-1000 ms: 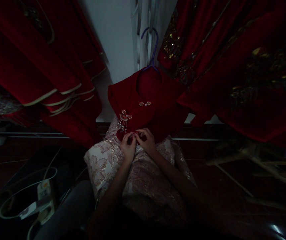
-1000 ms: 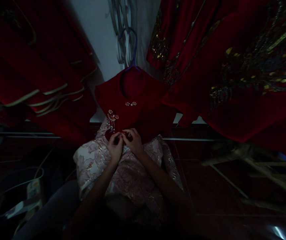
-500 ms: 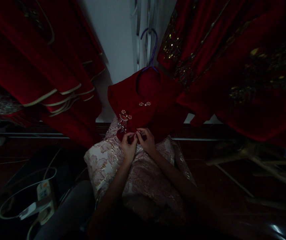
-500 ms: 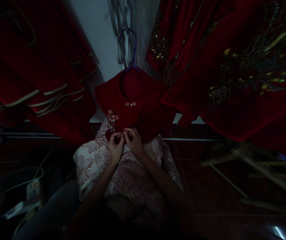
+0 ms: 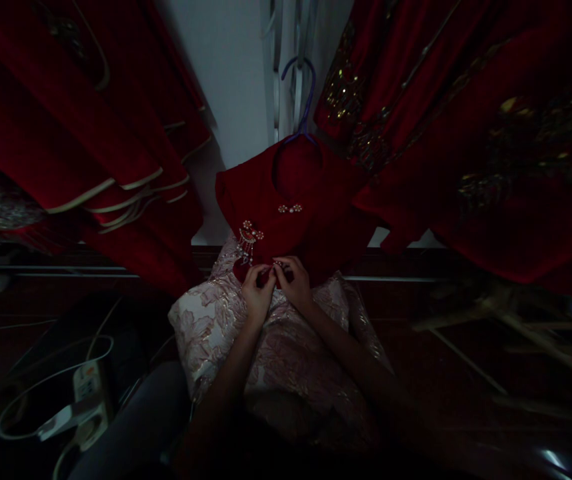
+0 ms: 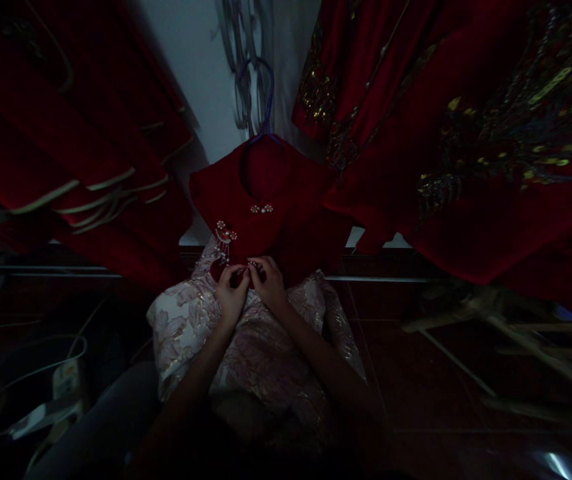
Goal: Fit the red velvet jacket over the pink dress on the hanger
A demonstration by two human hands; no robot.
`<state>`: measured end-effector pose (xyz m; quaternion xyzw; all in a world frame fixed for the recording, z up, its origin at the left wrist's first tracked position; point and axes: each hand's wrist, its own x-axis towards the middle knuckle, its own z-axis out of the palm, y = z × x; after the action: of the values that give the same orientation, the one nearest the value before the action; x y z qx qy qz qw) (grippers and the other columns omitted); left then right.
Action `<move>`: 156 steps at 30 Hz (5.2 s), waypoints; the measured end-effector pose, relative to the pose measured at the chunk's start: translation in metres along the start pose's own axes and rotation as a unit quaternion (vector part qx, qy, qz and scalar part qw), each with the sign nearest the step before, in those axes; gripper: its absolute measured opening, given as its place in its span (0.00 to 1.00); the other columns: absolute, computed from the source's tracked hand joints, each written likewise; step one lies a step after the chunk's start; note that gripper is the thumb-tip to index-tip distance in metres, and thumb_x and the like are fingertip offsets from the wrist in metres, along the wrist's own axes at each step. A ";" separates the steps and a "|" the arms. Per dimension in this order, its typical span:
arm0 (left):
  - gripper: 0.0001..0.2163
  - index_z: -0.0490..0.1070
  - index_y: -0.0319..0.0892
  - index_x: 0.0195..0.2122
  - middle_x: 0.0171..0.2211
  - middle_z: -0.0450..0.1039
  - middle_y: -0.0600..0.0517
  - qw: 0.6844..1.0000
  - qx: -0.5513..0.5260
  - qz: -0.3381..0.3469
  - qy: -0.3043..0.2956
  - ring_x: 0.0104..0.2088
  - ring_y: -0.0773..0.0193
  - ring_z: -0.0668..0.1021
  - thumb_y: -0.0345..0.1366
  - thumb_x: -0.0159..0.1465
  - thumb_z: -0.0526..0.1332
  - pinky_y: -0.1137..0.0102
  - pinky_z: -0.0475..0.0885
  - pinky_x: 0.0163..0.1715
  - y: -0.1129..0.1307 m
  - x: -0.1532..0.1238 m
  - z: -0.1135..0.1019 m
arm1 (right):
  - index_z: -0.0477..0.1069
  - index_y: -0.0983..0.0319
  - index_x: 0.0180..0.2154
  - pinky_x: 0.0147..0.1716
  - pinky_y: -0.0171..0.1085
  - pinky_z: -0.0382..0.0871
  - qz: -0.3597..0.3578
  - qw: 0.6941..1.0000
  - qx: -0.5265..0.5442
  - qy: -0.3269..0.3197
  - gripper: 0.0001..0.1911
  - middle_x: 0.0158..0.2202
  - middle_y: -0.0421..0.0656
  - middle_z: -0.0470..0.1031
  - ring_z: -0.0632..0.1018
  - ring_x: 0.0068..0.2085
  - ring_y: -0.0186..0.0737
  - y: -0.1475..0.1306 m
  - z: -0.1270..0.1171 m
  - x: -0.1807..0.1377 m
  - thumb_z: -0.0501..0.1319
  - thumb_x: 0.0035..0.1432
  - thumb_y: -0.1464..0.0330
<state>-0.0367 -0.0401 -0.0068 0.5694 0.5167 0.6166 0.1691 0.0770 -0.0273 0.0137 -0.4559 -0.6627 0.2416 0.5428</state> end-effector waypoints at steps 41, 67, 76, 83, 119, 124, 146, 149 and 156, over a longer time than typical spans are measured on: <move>0.08 0.74 0.41 0.36 0.34 0.75 0.50 0.999 -0.026 -0.031 0.010 0.37 0.65 0.76 0.39 0.59 0.65 0.68 0.71 0.42 -0.004 0.000 0.003 | 0.74 0.58 0.38 0.42 0.36 0.69 0.028 0.999 0.001 0.034 0.10 0.37 0.41 0.76 0.76 0.39 0.36 -0.001 -0.003 -0.002 0.54 0.60 0.72; 0.16 0.73 0.40 0.37 0.29 0.75 0.51 0.958 -0.209 -0.196 -0.017 0.29 0.67 0.77 0.49 0.64 0.57 0.71 0.73 0.36 -0.007 0.026 -0.005 | 0.69 0.60 0.39 0.36 0.36 0.70 0.031 0.999 0.001 0.040 0.07 0.34 0.42 0.75 0.74 0.33 0.35 -0.003 0.000 -0.001 0.59 0.59 0.65; 0.15 0.76 0.42 0.41 0.42 0.77 0.48 0.941 -0.276 -0.192 0.038 0.40 0.66 0.78 0.47 0.58 0.64 0.72 0.73 0.42 0.004 0.093 0.004 | 0.68 0.60 0.37 0.35 0.35 0.68 0.050 0.998 -0.003 0.034 0.06 0.32 0.40 0.73 0.73 0.32 0.35 0.001 0.001 -0.001 0.58 0.58 0.65; 0.17 0.77 0.40 0.41 0.43 0.78 0.45 0.911 -0.340 -0.231 0.032 0.40 0.66 0.79 0.45 0.54 0.67 0.68 0.73 0.45 0.002 0.097 0.008 | 0.68 0.59 0.36 0.34 0.35 0.68 0.056 0.998 0.003 0.024 0.05 0.31 0.40 0.73 0.73 0.31 0.34 0.001 0.000 0.000 0.58 0.58 0.65; 0.10 0.70 0.39 0.41 0.45 0.70 0.42 0.846 0.350 0.320 -0.244 0.49 0.49 0.70 0.39 0.63 0.59 0.53 0.63 0.51 0.108 0.172 0.018 | 0.68 0.60 0.36 0.35 0.35 0.66 0.054 0.998 0.003 0.024 0.06 0.31 0.39 0.72 0.72 0.32 0.34 0.003 -0.001 -0.001 0.58 0.58 0.65; 0.08 0.71 0.42 0.40 0.39 0.73 0.47 0.822 0.300 0.413 -0.253 0.46 0.56 0.71 0.37 0.65 0.55 0.50 0.57 0.59 0.104 0.180 0.016 | 0.68 0.60 0.37 0.35 0.34 0.66 0.058 0.998 0.004 0.019 0.06 0.31 0.40 0.72 0.72 0.32 0.34 0.001 -0.001 -0.002 0.58 0.58 0.65; 0.35 0.47 0.37 0.65 0.66 0.45 0.36 0.955 0.238 0.175 0.032 0.68 0.47 0.50 0.28 0.57 0.57 0.50 0.46 0.66 0.071 0.189 -0.003 | 0.43 0.79 0.64 0.62 0.59 0.49 0.084 0.976 -0.169 0.112 0.47 0.65 0.71 0.46 0.50 0.68 0.62 -0.074 -0.036 0.132 0.53 0.59 0.48; 0.36 0.50 0.36 0.64 0.65 0.48 0.38 0.964 0.209 0.149 0.063 0.67 0.49 0.53 0.25 0.52 0.57 0.54 0.49 0.67 0.056 0.214 -0.028 | 0.50 0.78 0.60 0.59 0.55 0.56 0.081 0.952 -0.253 0.155 0.37 0.61 0.71 0.57 0.59 0.64 0.60 -0.061 -0.070 0.137 0.49 0.63 0.54; 0.21 0.71 0.42 0.49 0.42 0.75 0.48 0.984 0.177 0.001 0.030 0.46 0.55 0.77 0.26 0.54 0.52 0.60 0.68 0.54 0.021 0.258 -0.050 | 0.67 0.73 0.42 0.50 0.52 0.64 0.115 0.906 -0.372 0.164 0.20 0.42 0.65 0.73 0.75 0.47 0.56 -0.045 -0.136 0.162 0.43 0.64 0.67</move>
<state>-0.1488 0.1347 0.1557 0.5715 0.6225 0.5323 0.0493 0.1901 0.0686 0.1716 -0.7310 -0.5493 -0.0399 0.4029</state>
